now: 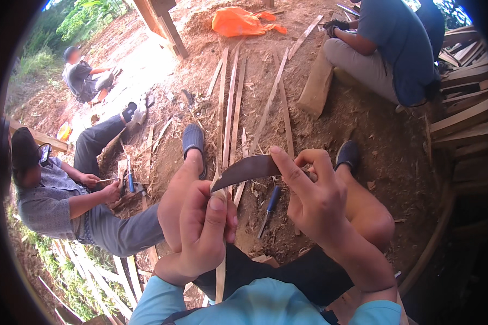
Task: The person sits on the ground and uses a curved blade to shave thin strips from a long piece of wood. They hold the wood with one hand and pull the blade along its length to remove shavings. Other people are visible in the background performing similar tasks.
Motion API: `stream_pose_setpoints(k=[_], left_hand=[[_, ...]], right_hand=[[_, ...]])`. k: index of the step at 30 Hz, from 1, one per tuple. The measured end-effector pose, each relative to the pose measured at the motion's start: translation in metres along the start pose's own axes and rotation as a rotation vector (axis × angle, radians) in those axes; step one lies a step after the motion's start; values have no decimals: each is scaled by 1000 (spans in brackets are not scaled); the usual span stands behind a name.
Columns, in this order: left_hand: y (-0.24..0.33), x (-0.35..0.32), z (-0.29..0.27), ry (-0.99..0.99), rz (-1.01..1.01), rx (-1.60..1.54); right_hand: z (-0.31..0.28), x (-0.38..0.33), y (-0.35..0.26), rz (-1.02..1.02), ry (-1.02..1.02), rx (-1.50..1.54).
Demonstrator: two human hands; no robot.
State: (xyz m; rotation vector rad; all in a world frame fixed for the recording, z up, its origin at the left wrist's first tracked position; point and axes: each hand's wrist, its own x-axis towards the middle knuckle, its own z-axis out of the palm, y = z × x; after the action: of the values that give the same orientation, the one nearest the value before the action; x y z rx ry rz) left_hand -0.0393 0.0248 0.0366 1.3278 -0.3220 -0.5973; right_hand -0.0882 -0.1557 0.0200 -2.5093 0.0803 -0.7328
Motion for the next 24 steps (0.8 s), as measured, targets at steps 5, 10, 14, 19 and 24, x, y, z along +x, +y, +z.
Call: stream_pose_setpoints(k=[5,10,14,19,24], left_hand=[[3,2,-5,-35,-70,-70],[-1,5,-2,-43,-80,-129],[-1,-1,8,-126,-143,-216],[-21,-29,35,-559,-264,-204],[-6,30,-9,-137,-183,-502]], right_hand=[[-3,7,-2,46,-22,29],[-3,8,1,86,-37,-27],[-5,15,10,113,22,-39],[-23,52,61,331,311,134],[-26,15,38,319,184,295]])
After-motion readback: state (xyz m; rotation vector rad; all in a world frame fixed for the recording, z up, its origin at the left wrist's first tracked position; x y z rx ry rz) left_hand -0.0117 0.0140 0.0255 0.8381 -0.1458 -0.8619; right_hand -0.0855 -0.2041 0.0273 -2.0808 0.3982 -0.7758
